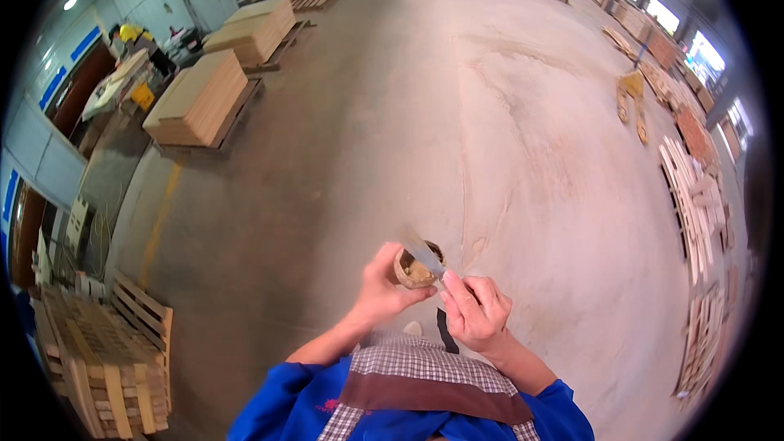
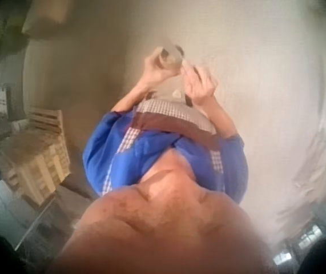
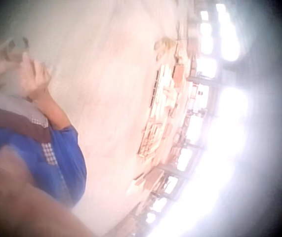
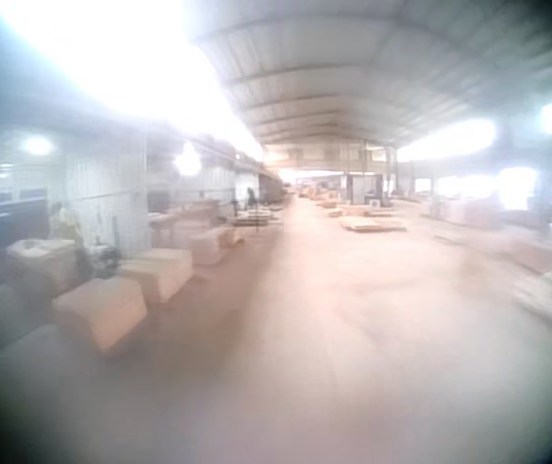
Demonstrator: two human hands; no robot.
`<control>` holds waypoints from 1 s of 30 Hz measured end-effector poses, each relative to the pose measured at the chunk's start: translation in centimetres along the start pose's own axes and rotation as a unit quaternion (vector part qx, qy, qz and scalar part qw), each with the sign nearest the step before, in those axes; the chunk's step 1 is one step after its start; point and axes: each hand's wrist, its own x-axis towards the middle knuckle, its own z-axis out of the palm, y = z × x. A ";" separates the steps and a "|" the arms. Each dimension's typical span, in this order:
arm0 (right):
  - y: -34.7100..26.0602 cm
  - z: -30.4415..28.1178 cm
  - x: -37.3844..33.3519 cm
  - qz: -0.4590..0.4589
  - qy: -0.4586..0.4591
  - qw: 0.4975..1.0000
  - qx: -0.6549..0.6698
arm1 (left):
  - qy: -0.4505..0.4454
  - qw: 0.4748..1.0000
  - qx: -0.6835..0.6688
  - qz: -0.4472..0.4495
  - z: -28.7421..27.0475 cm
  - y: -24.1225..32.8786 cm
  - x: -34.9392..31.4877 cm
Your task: The person scoops a brown paste from a bucket into a wooden cup using a spatula and continues to scrape paste into the cup while walking across a factory floor.
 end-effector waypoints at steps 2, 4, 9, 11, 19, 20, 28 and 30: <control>5.1 1.5 3.7 0.000 -0.022 1.000 0.014 | 0.032 0.999 0.019 0.022 -0.2 -0.6 6.3; 10.9 3.8 6.8 -0.003 -0.036 0.999 0.022 | 0.065 0.997 0.020 0.019 -0.3 -2.3 12.9; 26.3 10.3 14.5 -0.001 -0.063 0.998 0.009 | 0.101 0.995 -0.003 -0.014 -2.1 -7.0 31.6; 32.4 12.0 17.9 0.010 -0.075 0.997 -0.006 | 0.091 0.995 0.027 0.018 -2.4 -7.9 39.6; 55.4 15.9 30.3 0.270 -0.092 0.948 0.139 | 0.046 0.999 -0.007 -0.007 -1.1 -11.0 69.9; 58.1 17.1 31.0 0.395 -0.054 0.876 0.270 | 0.038 0.999 0.007 0.000 -0.7 -12.0 73.5; 83.6 28.9 48.9 0.579 -0.093 0.483 0.651 | 0.010 0.995 0.090 0.042 0.5 -15.4 102.5; 89.7 31.3 53.8 0.557 -0.138 0.465 0.674 | 0.051 0.983 0.155 0.090 -1.2 -14.2 108.9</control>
